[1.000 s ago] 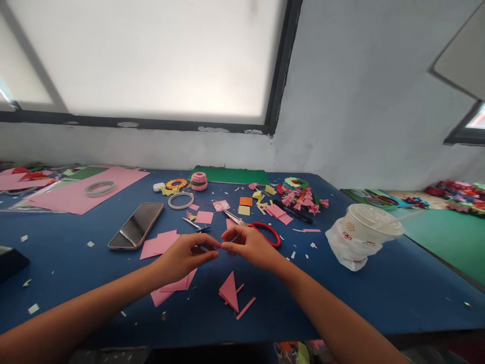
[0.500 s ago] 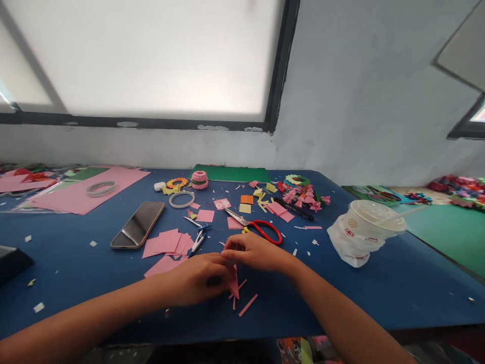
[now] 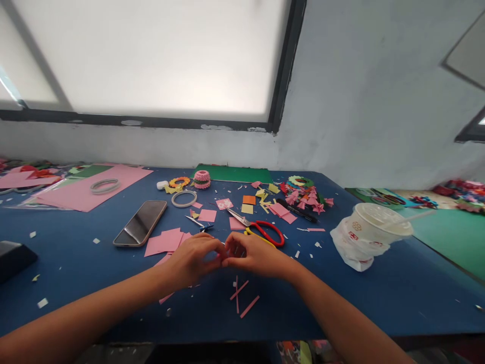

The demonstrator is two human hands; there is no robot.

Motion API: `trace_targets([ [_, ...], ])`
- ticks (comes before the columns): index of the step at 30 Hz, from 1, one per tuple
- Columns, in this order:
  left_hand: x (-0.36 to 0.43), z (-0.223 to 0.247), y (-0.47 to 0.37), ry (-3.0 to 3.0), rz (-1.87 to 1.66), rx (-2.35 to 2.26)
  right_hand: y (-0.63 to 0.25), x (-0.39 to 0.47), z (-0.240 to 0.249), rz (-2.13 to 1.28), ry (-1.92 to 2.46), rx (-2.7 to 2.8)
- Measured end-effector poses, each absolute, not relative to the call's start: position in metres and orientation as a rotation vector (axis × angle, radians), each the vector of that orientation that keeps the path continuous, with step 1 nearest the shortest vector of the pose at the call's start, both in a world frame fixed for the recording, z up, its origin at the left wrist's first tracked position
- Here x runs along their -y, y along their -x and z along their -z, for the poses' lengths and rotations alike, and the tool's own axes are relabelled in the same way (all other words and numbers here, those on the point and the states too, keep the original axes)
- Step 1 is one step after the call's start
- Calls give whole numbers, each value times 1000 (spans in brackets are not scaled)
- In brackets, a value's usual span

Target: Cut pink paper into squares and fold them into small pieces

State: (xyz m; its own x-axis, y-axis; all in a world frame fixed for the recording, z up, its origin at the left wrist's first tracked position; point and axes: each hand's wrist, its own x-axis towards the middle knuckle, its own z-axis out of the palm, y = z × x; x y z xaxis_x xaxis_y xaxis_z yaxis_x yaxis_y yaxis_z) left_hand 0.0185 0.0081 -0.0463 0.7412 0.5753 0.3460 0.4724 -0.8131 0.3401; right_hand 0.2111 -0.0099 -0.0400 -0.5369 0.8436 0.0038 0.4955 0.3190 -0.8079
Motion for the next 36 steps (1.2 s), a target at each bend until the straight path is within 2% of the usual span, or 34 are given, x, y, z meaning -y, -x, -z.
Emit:
trace_targets([
  [6, -10, 42, -15, -2497, -631, -937, -213, 2, 52, -1145, 1170, 2108],
  [12, -16, 44, -14, -2392, -445, -1078, -213, -4, 61, -1045, 1218, 2131],
  [20, -26, 58, -16, -2202, -437, -1070, -203, -3, 59, -522, 1263, 2273],
  [27, -30, 58, -15, -2110, -401, -1070, -200, -12, 72, -529, 1193, 2242],
  [36, -24, 50, -13, -2320, -369, -1005, -208, -9, 66, -449, 1028, 2466],
])
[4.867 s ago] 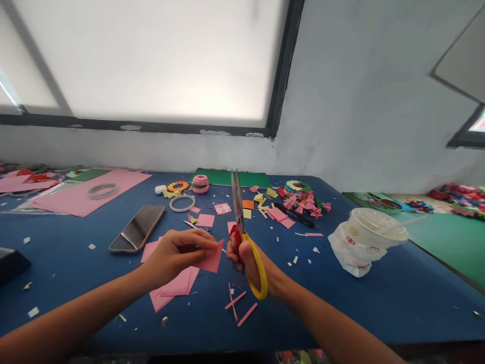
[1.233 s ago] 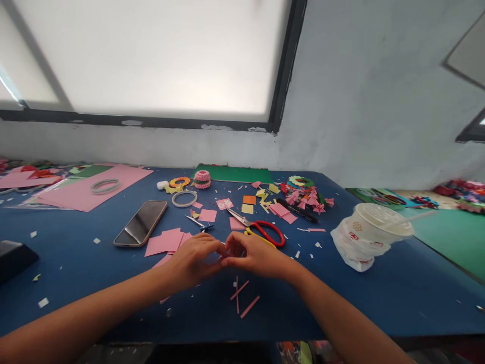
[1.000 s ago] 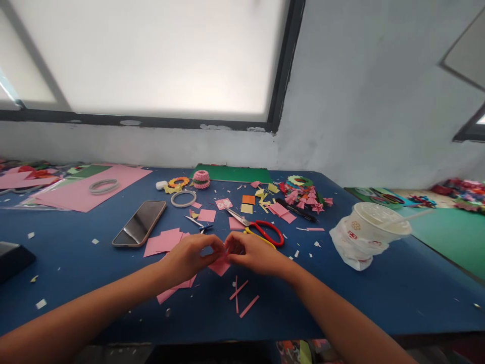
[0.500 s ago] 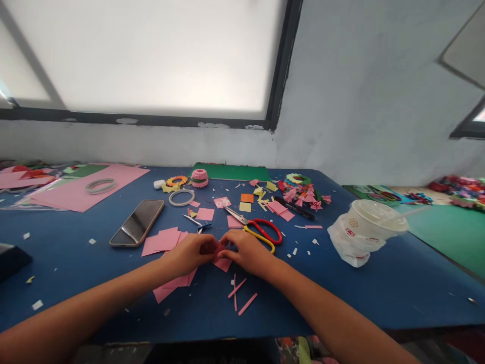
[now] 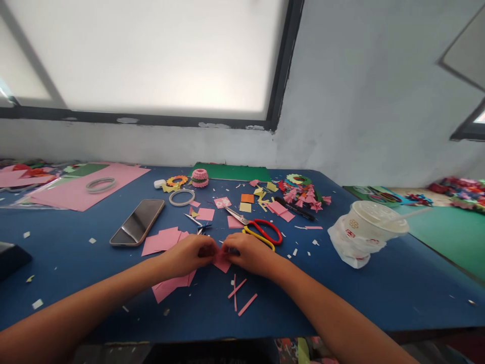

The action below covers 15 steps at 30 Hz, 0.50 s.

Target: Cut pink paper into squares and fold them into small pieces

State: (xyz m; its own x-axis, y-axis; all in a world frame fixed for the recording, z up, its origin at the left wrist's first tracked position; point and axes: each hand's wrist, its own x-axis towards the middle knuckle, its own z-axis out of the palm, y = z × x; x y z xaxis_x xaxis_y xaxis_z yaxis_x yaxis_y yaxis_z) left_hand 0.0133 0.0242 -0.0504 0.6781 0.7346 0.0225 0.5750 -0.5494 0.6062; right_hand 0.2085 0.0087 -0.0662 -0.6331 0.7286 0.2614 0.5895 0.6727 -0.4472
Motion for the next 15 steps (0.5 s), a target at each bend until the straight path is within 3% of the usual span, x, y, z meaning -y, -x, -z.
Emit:
trace_targets([
  [3, -24, 53, -14, -2182, -496, -976, -209, -7, 65, -510, 1157, 2327],
  [10, -23, 58, -18, -1666, -672, -938, -208, -13, 67, -1133, 1149, 1759],
  [15, -22, 53, -18, -1985, -634, -997, -206, -9, 62, -874, 1225, 2029],
])
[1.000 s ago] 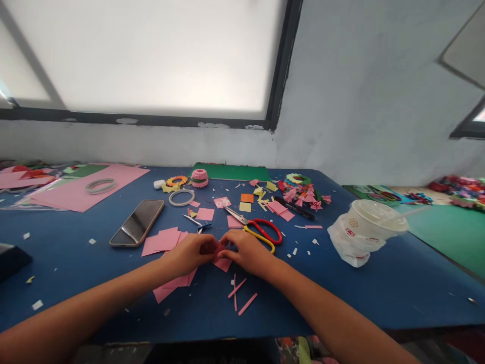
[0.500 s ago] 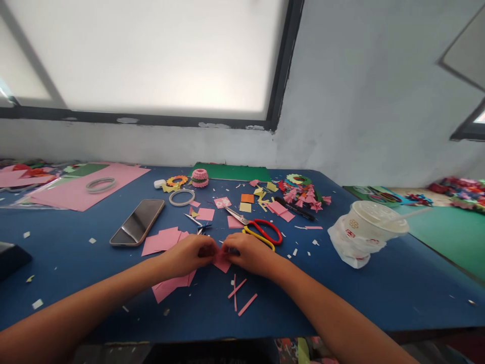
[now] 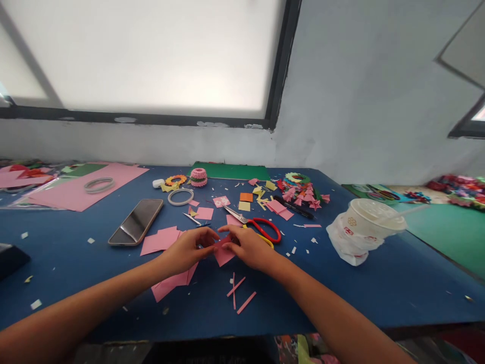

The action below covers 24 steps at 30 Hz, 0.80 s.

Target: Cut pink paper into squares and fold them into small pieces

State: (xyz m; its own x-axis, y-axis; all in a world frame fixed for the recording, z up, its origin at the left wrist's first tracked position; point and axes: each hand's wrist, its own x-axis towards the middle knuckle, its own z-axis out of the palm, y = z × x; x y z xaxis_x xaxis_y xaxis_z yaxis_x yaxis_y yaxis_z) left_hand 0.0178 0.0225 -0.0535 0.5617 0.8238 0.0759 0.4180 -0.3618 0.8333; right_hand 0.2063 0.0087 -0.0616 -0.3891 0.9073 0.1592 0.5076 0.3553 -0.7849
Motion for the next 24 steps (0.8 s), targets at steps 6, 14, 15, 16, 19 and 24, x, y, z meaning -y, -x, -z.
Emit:
trace_targets([
  [6, -27, 54, -17, -2080, -628, -1036, -204, -9, 64, -1094, 1231, 1916],
  [14, -30, 53, -9, -2465, -461, -1192, -206, -13, 72, -606, 1240, 2182],
  [15, -32, 52, -8, -2499, -458, -1176, -207, -14, 73, -527, 1192, 2228],
  [16, -33, 52, -8, -2530, -461, -1148, -208, -15, 75, -457, 1135, 2277],
  [19, -38, 52, -5, -2630, -437, -965, -212, -16, 77, -298, 967, 2432],
  [24, -42, 47, 0, -2823, -270, -701, -217, -10, 69, -180, 822, 2621],
])
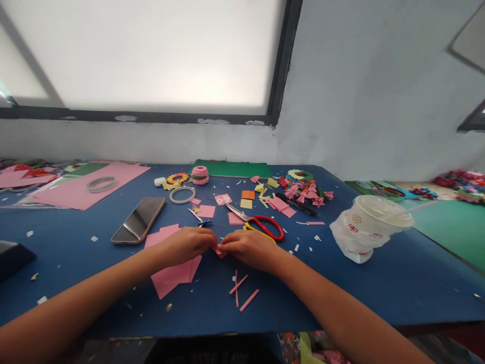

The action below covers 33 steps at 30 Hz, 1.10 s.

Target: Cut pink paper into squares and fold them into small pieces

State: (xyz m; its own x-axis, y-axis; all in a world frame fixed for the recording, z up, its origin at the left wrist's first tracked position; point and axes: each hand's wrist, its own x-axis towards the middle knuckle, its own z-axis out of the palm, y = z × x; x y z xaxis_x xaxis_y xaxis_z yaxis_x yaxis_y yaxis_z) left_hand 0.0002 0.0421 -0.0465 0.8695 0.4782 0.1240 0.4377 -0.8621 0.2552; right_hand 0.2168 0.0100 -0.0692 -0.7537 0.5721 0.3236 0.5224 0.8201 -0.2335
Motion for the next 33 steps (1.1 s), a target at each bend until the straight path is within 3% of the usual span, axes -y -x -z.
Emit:
trace_targets([
  [13, -42, 46, 2, -3092, -136, -448, -220, -6, 61, -128, 836, 2750],
  [33, -27, 40, -8, -3094, -66, -534, -210, 2, 63, 78, 879, 2741],
])
